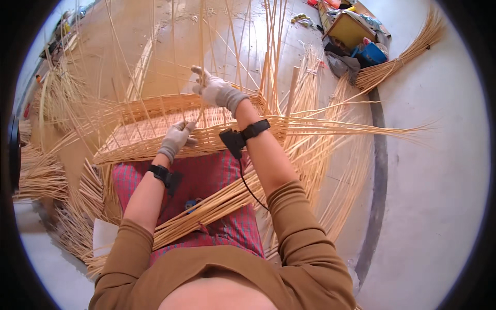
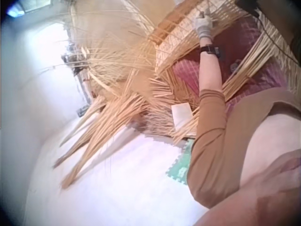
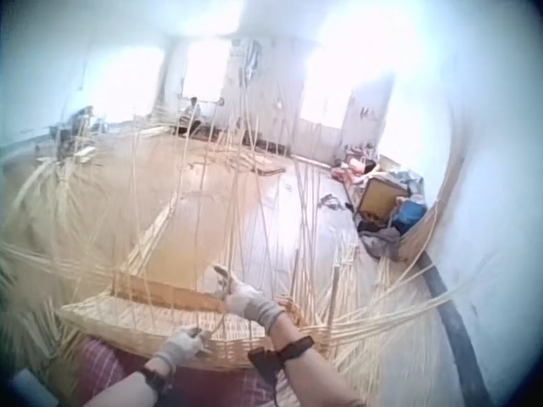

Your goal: Weaving a large rectangular wicker basket using long straw or wood strips.

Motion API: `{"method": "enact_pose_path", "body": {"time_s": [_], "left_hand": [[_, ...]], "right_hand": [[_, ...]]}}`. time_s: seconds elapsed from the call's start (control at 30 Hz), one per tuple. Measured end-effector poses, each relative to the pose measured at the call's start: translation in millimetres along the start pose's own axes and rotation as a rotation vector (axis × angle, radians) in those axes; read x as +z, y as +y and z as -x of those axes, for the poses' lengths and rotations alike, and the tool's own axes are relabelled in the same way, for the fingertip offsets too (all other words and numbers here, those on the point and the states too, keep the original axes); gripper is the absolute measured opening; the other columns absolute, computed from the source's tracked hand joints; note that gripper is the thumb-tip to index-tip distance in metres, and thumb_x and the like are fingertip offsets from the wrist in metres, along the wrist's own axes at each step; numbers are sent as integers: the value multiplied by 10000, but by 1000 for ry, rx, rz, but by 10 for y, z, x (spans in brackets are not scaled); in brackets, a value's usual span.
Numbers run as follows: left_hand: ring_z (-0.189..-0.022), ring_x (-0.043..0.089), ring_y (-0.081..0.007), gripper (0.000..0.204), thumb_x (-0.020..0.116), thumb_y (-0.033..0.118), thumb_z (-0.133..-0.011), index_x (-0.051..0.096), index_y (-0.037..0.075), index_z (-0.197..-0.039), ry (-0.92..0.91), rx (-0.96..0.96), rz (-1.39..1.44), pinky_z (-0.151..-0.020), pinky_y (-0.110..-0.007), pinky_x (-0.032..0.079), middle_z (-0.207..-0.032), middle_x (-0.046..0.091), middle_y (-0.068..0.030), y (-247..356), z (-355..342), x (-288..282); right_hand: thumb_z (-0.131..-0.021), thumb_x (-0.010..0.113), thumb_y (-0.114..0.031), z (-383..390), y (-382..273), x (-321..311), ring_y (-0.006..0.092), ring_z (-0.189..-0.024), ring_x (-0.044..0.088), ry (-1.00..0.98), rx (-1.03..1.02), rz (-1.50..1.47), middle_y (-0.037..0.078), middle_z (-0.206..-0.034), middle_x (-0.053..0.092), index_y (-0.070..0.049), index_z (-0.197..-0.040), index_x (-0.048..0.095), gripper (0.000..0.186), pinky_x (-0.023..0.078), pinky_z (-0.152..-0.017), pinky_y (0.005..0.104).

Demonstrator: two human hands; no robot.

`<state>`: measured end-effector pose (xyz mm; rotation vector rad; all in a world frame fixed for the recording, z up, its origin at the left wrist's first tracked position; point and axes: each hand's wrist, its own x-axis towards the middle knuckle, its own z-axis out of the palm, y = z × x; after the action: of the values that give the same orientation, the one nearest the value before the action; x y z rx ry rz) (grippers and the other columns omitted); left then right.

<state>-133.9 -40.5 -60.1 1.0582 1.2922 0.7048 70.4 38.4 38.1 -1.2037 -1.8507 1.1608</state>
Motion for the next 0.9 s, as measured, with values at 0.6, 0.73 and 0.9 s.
{"method": "enact_pose_path", "body": {"time_s": [0.6, 0.73, 0.9], "left_hand": [[-693, 750, -242, 483, 597, 387, -1000, 604, -55, -1195, 40, 8, 31, -594, -344, 637, -983, 704, -163, 71, 54, 12], [-688, 749, -239, 483, 610, 400, -992, 618, -46, -1179, 34, -13, -10, -596, -349, 638, -932, 712, -156, 145, 82, 17], [-671, 743, -240, 423, 688, 371, -953, 655, -8, -1137, 47, -44, -60, -577, -335, 619, -866, 722, -107, 138, 30, 13]], "right_hand": [[-858, 744, -184, -361, -286, 211, 444, -1236, 552, 152, 120, 583, 317, -1316, 561, -125, -1595, 172, 935, 458, -1043, 444], [-856, 752, -176, -448, -284, 343, 453, -1223, 569, 359, 306, 747, 296, -1272, 601, -149, -1596, 177, 938, 489, -1005, 469], [-869, 662, -26, 85, -325, 354, 265, -987, 638, 692, -130, -46, 147, -1177, 596, -158, -1569, 232, 831, 564, -843, 365]]}}
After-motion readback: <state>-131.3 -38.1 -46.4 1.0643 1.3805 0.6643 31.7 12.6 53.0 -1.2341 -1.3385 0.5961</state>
